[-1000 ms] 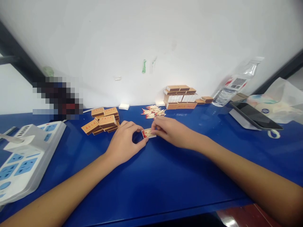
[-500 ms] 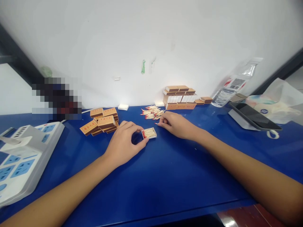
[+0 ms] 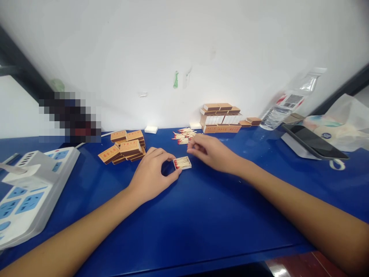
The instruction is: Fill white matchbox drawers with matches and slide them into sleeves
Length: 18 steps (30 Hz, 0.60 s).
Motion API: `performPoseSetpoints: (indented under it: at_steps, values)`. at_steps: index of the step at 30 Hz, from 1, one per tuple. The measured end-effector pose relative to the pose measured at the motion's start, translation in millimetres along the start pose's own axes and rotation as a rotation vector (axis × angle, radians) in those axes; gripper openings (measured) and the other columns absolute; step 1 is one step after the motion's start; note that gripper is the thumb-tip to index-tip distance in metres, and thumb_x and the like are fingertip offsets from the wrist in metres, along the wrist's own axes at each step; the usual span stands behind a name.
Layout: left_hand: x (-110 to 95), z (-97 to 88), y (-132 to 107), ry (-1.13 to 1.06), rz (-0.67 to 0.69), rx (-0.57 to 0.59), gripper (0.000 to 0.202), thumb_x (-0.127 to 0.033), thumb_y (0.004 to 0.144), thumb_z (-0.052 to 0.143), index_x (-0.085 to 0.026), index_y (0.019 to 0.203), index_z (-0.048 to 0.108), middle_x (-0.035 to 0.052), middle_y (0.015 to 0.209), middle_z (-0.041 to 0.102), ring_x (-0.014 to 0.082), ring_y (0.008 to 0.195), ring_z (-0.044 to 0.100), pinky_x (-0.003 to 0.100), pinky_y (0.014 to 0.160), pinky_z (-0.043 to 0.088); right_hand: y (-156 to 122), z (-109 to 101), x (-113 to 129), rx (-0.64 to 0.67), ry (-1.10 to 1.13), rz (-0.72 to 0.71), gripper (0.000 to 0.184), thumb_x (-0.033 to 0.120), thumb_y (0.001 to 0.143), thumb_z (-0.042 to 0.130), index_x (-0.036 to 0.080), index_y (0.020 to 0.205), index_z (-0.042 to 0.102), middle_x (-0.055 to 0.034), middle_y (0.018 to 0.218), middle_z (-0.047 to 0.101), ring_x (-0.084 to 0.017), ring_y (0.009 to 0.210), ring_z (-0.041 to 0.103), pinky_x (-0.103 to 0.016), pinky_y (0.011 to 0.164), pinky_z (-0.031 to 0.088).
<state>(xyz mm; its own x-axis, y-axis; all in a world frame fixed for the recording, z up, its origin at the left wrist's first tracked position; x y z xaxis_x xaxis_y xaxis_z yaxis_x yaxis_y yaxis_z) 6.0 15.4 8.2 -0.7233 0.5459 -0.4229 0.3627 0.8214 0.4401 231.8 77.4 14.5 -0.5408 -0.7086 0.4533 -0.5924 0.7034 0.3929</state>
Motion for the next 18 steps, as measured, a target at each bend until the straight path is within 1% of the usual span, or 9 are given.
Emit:
performPoseSetpoints:
  at_steps: [1, 2, 4, 6, 8, 11, 16, 18]
  values:
    - [-0.1, -0.2, 0.1, -0.003, -0.002, 0.002, 0.018, -0.033, 0.09, 0.078, -0.022, 0.103, 0.073, 0.0046, 0.099, 0.072, 0.0259, 0.099, 0.06, 0.044, 0.091, 0.052, 1.6, -3.5, -11.1, -0.045, -0.043, 0.011, 0.008, 0.025, 0.101, 0.06, 0.02, 0.095, 0.063, -0.0034, 0.089, 0.062, -0.017, 0.076, 0.056, -0.031, 0.072, 0.042]
    - [-0.3, -0.5, 0.1, -0.006, -0.002, 0.004, 0.018, -0.033, 0.09, 0.078, -0.022, 0.103, 0.073, 0.0046, 0.1, 0.072, 0.0258, 0.099, 0.06, 0.044, 0.092, 0.052, 3.1, -6.3, -21.7, -0.063, -0.086, 0.024, 0.006, 0.025, 0.1, 0.061, 0.02, 0.097, 0.063, -0.0046, 0.091, 0.062, -0.018, 0.078, 0.056, -0.031, 0.073, 0.043]
    - [-0.9, -0.9, 0.2, -0.01, 0.001, 0.011, 0.018, -0.033, 0.09, 0.078, -0.021, 0.104, 0.073, 0.0047, 0.1, 0.072, 0.0257, 0.099, 0.06, 0.043, 0.091, 0.053, 5.4, -9.5, -37.9, -0.036, -0.15, 0.034, 0.006, 0.025, 0.099, 0.061, 0.02, 0.099, 0.064, -0.0067, 0.096, 0.061, -0.02, 0.082, 0.058, -0.033, 0.076, 0.044]
    - [-1.6, -1.2, 0.3, -0.01, 0.005, 0.014, 0.018, -0.033, 0.091, 0.077, -0.021, 0.104, 0.073, 0.0046, 0.1, 0.072, 0.0256, 0.099, 0.061, 0.043, 0.091, 0.053, 6.7, -9.5, -45.7, 0.009, -0.179, 0.044, 0.008, 0.025, 0.1, 0.058, 0.019, 0.097, 0.063, -0.0082, 0.098, 0.059, -0.022, 0.084, 0.058, -0.034, 0.077, 0.044]
    - [-2.3, -1.5, 0.3, -0.013, 0.009, 0.008, 0.017, -0.033, 0.091, 0.077, -0.022, 0.103, 0.073, 0.0045, 0.101, 0.073, 0.0256, 0.1, 0.061, 0.044, 0.091, 0.053, 7.3, -7.8, -46.2, 0.032, -0.197, 0.052, 0.011, 0.025, 0.102, 0.055, 0.02, 0.093, 0.06, -0.0088, 0.098, 0.059, -0.022, 0.085, 0.057, -0.034, 0.077, 0.044]
    - [-2.7, -1.8, 0.5, -0.016, 0.013, 0.002, 0.016, -0.032, 0.091, 0.077, -0.022, 0.103, 0.073, 0.0046, 0.101, 0.073, 0.0258, 0.099, 0.062, 0.044, 0.091, 0.053, 7.3, -5.8, -39.7, 0.049, -0.226, 0.047, 0.014, 0.025, 0.103, 0.052, 0.021, 0.09, 0.056, -0.0091, 0.096, 0.06, -0.023, 0.087, 0.057, -0.035, 0.078, 0.044]
    - [-2.0, -1.6, 0.6, -0.015, 0.008, 0.005, 0.017, -0.032, 0.09, 0.077, -0.022, 0.103, 0.073, 0.0044, 0.101, 0.073, 0.0256, 0.1, 0.062, 0.043, 0.091, 0.052, 4.5, -9.4, -26.6, 0.02, -0.223, 0.026, 0.014, 0.027, 0.104, 0.051, 0.021, 0.092, 0.055, -0.0105, 0.1, 0.06, -0.024, 0.089, 0.057, -0.035, 0.079, 0.045]
    - [-1.6, -1.3, 0.4, -0.016, 0.008, 0.008, 0.017, -0.032, 0.09, 0.077, -0.021, 0.103, 0.073, 0.0044, 0.102, 0.073, 0.0254, 0.1, 0.061, 0.043, 0.092, 0.052, 2.8, -10.4, -22.3, 0.033, -0.224, 0.033, 0.013, 0.026, 0.103, 0.051, 0.02, 0.093, 0.056, -0.0104, 0.101, 0.06, -0.023, 0.088, 0.058, -0.035, 0.078, 0.045]
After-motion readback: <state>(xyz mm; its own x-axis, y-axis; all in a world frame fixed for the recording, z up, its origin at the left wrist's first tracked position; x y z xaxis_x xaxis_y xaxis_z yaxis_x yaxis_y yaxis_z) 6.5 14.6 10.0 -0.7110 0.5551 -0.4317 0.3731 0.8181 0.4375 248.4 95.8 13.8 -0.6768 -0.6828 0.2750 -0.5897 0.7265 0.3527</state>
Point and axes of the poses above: each hand's wrist, its own y-axis towards the middle knuckle, its own z-axis out of the palm, x = y × z, the point moved 2 cm from there along y, towards the middle knuckle
